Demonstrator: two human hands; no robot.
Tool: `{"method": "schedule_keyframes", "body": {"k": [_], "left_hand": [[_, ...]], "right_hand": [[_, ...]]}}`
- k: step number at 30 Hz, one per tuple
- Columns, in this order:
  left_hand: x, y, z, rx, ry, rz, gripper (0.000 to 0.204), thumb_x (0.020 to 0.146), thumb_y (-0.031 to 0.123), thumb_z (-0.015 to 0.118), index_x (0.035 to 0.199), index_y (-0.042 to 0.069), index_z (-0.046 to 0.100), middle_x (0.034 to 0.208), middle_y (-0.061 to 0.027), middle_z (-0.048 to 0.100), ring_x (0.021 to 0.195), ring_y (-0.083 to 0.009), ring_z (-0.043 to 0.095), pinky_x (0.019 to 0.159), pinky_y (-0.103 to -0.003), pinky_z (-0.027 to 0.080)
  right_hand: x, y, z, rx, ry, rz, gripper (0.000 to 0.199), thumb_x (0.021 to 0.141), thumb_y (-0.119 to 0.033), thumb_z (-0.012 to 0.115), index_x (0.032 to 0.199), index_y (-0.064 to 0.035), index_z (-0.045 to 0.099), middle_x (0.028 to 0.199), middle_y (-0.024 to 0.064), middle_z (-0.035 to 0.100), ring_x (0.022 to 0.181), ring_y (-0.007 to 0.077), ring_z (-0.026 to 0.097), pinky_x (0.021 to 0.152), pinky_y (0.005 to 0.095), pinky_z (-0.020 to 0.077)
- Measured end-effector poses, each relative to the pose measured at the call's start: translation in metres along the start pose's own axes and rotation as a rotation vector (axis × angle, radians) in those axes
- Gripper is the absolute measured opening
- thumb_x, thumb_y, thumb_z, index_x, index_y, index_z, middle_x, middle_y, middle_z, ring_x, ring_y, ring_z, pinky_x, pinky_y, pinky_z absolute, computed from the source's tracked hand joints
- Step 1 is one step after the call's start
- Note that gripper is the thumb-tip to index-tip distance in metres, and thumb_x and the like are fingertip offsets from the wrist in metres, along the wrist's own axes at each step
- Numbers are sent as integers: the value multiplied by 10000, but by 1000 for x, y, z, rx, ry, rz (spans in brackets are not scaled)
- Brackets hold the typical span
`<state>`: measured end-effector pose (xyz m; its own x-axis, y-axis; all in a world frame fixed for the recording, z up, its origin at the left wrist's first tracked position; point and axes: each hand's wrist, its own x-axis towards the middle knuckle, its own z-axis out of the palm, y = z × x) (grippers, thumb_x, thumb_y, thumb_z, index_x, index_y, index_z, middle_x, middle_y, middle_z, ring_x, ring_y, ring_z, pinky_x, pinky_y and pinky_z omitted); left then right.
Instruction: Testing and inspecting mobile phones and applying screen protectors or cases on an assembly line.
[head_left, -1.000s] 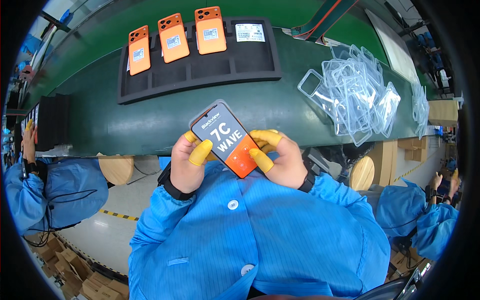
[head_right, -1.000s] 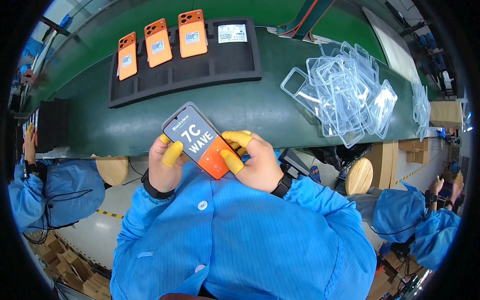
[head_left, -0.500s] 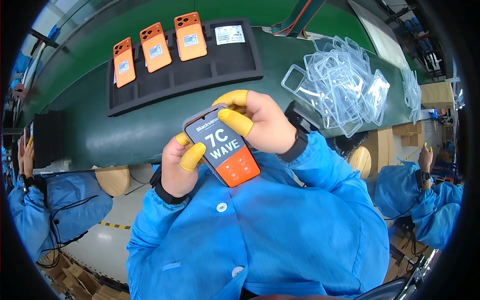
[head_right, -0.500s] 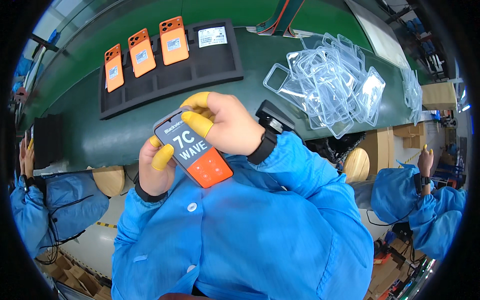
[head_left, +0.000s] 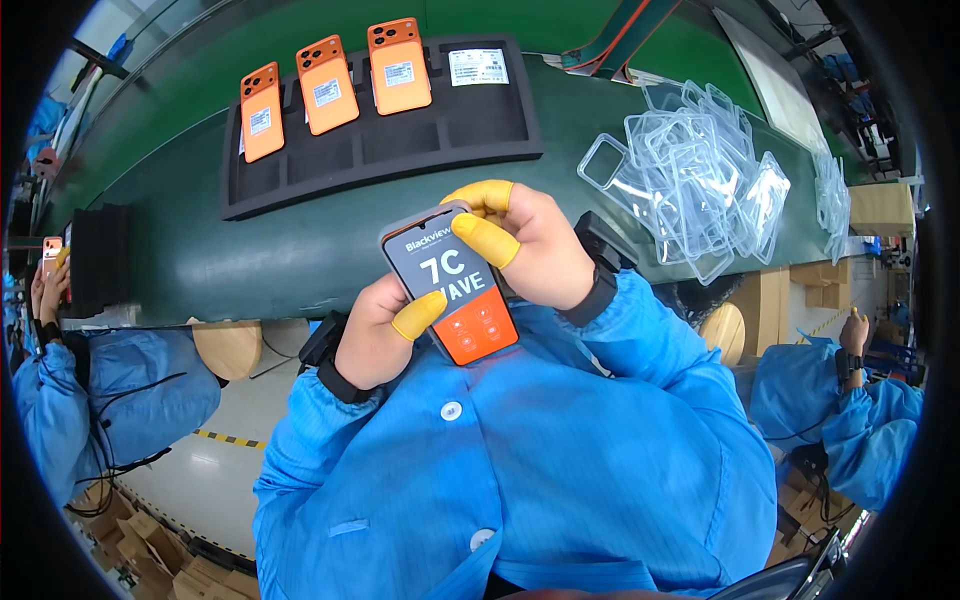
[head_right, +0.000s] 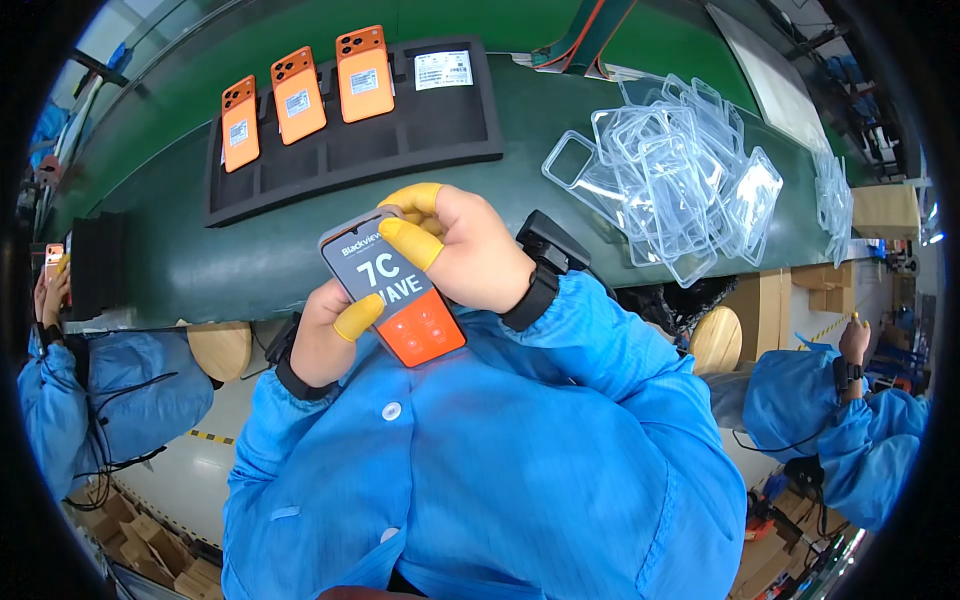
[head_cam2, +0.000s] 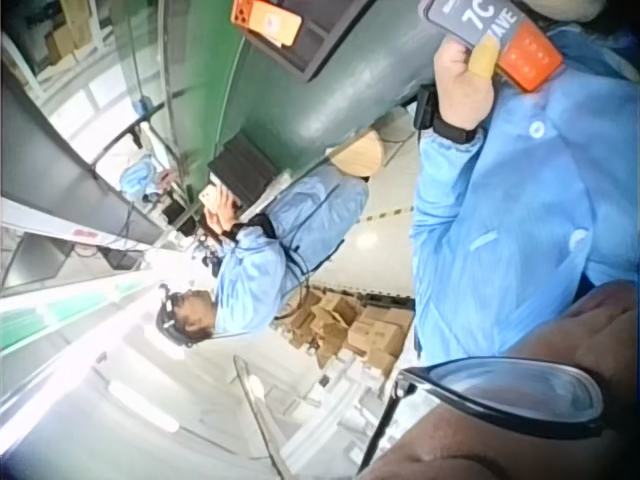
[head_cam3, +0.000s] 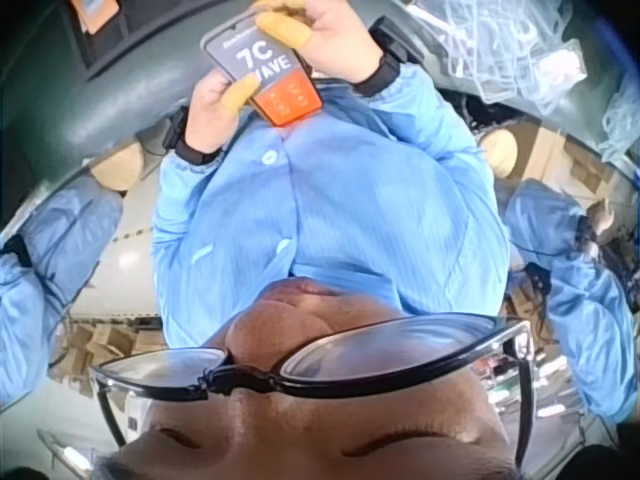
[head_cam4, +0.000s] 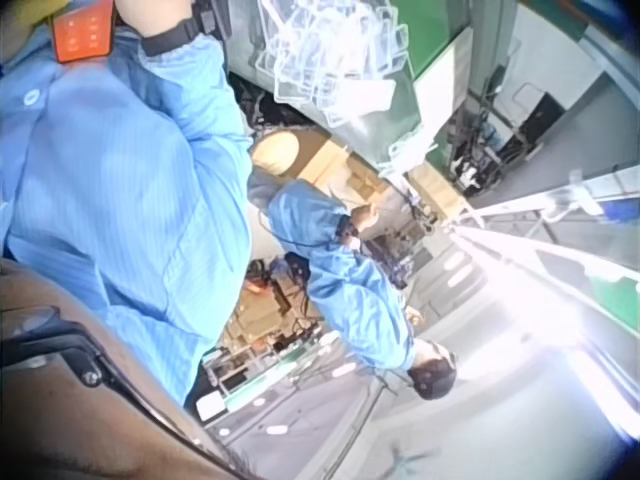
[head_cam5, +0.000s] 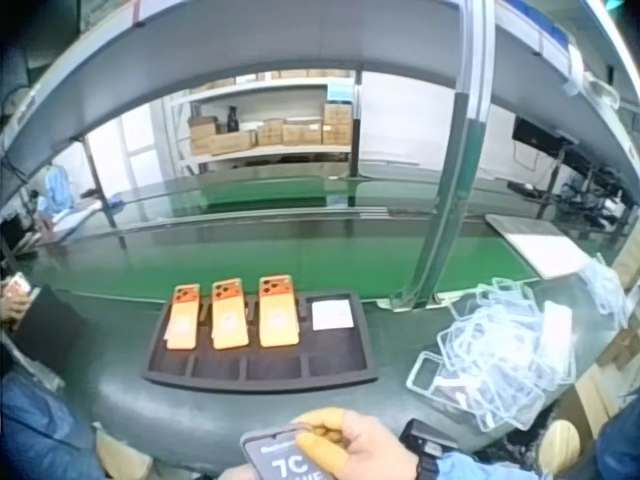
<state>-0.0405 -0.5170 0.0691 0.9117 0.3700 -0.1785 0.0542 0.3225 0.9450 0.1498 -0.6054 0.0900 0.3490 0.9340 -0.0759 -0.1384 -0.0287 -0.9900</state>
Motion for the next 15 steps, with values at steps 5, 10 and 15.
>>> {"method": "schedule_keyframes", "body": {"k": [5,10,15], "left_hand": [[-1,-8,-3,-90,112,36,261,990,153,535,1194,-4,577,1140,-73,641,1004,-152,621,869,-301,504],[4,9,-3,-338,200,33,271,1001,169,493,1213,10,548,1136,-90,640,1002,-200,655,826,-336,558],[7,11,-2,-283,230,42,292,990,183,524,1226,13,539,1131,-86,640,990,-188,655,808,-336,564]], "right_hand": [[-21,25,-3,213,-137,12,248,976,-166,570,1160,1,582,1037,64,650,895,92,616,772,267,510],[-49,38,-19,209,-225,181,234,1006,-236,526,1052,-19,599,882,38,639,747,84,599,644,244,490],[-53,34,-12,198,-141,167,227,996,-224,552,941,-15,620,744,32,623,612,89,574,564,238,473]]}}
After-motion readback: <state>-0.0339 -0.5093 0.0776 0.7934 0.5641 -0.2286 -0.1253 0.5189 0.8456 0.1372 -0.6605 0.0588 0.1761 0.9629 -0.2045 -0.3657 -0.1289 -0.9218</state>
